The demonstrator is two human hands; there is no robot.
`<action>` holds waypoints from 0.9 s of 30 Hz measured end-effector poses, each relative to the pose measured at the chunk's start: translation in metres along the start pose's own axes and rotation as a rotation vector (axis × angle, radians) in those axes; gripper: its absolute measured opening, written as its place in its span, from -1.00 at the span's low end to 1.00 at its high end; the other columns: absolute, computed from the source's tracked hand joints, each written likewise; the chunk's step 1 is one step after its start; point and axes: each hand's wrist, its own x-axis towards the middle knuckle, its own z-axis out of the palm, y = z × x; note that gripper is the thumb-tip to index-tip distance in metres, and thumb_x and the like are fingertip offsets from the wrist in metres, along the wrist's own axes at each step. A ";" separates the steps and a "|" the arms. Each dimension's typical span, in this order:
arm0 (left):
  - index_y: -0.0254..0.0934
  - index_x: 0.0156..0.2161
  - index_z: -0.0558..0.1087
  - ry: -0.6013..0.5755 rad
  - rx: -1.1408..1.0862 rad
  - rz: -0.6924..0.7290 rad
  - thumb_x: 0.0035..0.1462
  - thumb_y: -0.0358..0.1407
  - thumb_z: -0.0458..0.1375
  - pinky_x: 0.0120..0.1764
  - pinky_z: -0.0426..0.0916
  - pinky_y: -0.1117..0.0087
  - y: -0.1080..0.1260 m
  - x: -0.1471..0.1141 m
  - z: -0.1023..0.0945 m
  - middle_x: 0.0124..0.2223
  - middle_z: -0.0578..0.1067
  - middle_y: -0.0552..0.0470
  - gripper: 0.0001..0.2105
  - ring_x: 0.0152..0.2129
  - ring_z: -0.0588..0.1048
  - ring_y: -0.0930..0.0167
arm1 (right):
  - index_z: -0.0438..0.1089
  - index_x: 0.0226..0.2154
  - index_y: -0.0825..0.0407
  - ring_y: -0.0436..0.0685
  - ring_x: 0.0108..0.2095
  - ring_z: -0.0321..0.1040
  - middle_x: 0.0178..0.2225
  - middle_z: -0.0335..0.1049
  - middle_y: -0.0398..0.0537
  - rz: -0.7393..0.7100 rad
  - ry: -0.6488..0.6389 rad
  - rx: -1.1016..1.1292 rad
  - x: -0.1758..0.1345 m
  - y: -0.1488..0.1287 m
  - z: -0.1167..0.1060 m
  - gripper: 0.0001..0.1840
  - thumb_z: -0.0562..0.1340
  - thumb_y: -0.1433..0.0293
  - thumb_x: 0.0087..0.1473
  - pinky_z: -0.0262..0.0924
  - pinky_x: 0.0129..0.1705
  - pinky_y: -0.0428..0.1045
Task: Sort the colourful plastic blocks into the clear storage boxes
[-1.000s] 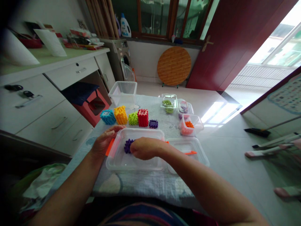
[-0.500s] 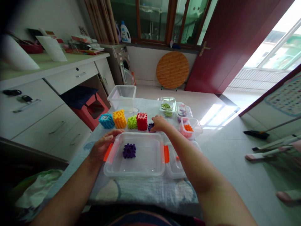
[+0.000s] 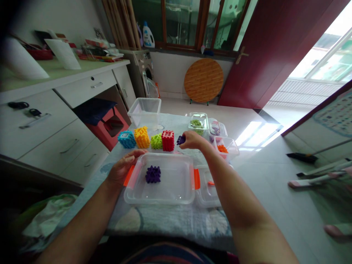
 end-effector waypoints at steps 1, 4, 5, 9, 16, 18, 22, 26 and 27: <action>-0.29 -0.17 0.62 0.001 0.000 -0.003 -0.08 -0.28 0.33 -0.13 0.44 0.36 0.000 0.000 0.000 -0.10 0.61 -0.01 -0.70 -0.22 0.56 0.32 | 0.46 -0.25 0.13 0.06 -0.37 0.34 -0.33 0.49 -0.01 -0.042 0.020 0.078 -0.011 -0.004 -0.012 -0.71 0.30 0.31 -0.05 0.11 -0.38 -0.07; -0.29 -0.17 0.62 0.008 0.010 0.000 -0.08 -0.28 0.33 -0.15 0.44 0.38 0.000 0.000 0.001 -0.10 0.61 -0.01 -0.70 -0.23 0.56 0.33 | 0.43 -0.16 0.09 0.03 -0.38 0.32 -0.31 0.47 -0.07 -0.236 -0.050 0.285 -0.048 -0.029 -0.041 -0.63 0.28 0.27 -0.04 0.12 -0.38 -0.08; -0.30 -0.18 0.62 0.010 0.014 0.002 -0.09 -0.28 0.33 -0.15 0.43 0.38 0.001 0.000 0.002 -0.10 0.61 -0.01 -0.70 -0.22 0.55 0.33 | 0.43 -0.15 0.09 0.02 -0.38 0.31 -0.31 0.47 -0.08 -0.290 -0.088 0.283 -0.060 -0.041 -0.046 -0.60 0.30 0.27 -0.07 0.12 -0.37 -0.08; -0.31 -0.19 0.62 0.002 0.030 0.015 -0.10 -0.27 0.34 -0.15 0.43 0.37 0.002 0.000 0.003 -0.11 0.62 -0.02 -0.70 -0.22 0.56 0.31 | 0.46 -0.17 0.11 0.07 -0.33 0.33 -0.27 0.48 -0.01 -0.394 -0.236 0.084 -0.086 -0.083 -0.034 -0.55 0.36 0.25 -0.17 0.15 -0.31 -0.05; -0.30 -0.19 0.62 -0.002 0.034 0.021 -0.05 -0.30 0.30 -0.17 0.42 0.37 0.002 0.000 0.003 -0.11 0.62 -0.04 -0.73 -0.25 0.57 0.30 | 0.53 -0.17 0.24 0.29 -0.17 0.45 -0.17 0.53 0.25 -0.334 -0.499 -0.275 -0.072 -0.108 0.029 -0.48 0.41 0.21 -0.14 0.25 -0.21 0.01; -0.30 -0.18 0.62 -0.005 0.034 0.023 -0.05 -0.30 0.30 -0.16 0.41 0.37 0.002 -0.001 0.003 -0.11 0.62 -0.05 -0.73 -0.24 0.56 0.30 | 0.52 -0.12 0.26 0.33 -0.12 0.45 -0.13 0.52 0.29 -0.339 -0.522 -0.300 -0.071 -0.109 0.041 -0.46 0.42 0.23 -0.12 0.27 -0.15 0.03; -0.30 -0.19 0.62 -0.015 0.033 0.029 -0.05 -0.30 0.30 -0.14 0.41 0.36 0.002 -0.001 0.002 -0.10 0.61 -0.06 -0.74 -0.22 0.56 0.30 | 0.50 -0.08 0.28 0.34 -0.07 0.45 -0.09 0.51 0.31 -0.348 -0.529 -0.291 -0.069 -0.111 0.052 -0.43 0.41 0.23 -0.07 0.27 -0.09 0.04; -0.30 -0.19 0.62 -0.015 0.036 0.026 -0.05 -0.30 0.29 -0.17 0.41 0.37 0.002 0.000 0.002 -0.11 0.62 -0.05 -0.74 -0.24 0.56 0.31 | 0.49 -0.08 0.29 0.34 -0.05 0.44 -0.09 0.51 0.29 -0.338 -0.564 -0.278 -0.066 -0.110 0.046 -0.37 0.44 0.18 -0.11 0.29 -0.11 0.02; -0.29 -0.19 0.62 -0.015 0.036 0.024 -0.05 -0.30 0.30 -0.17 0.41 0.37 0.002 0.000 0.002 -0.11 0.62 -0.05 -0.73 -0.24 0.56 0.31 | 0.48 -0.07 0.28 0.34 -0.06 0.44 -0.09 0.51 0.28 -0.322 -0.570 -0.272 -0.066 -0.110 0.042 -0.35 0.44 0.16 -0.12 0.29 -0.13 0.02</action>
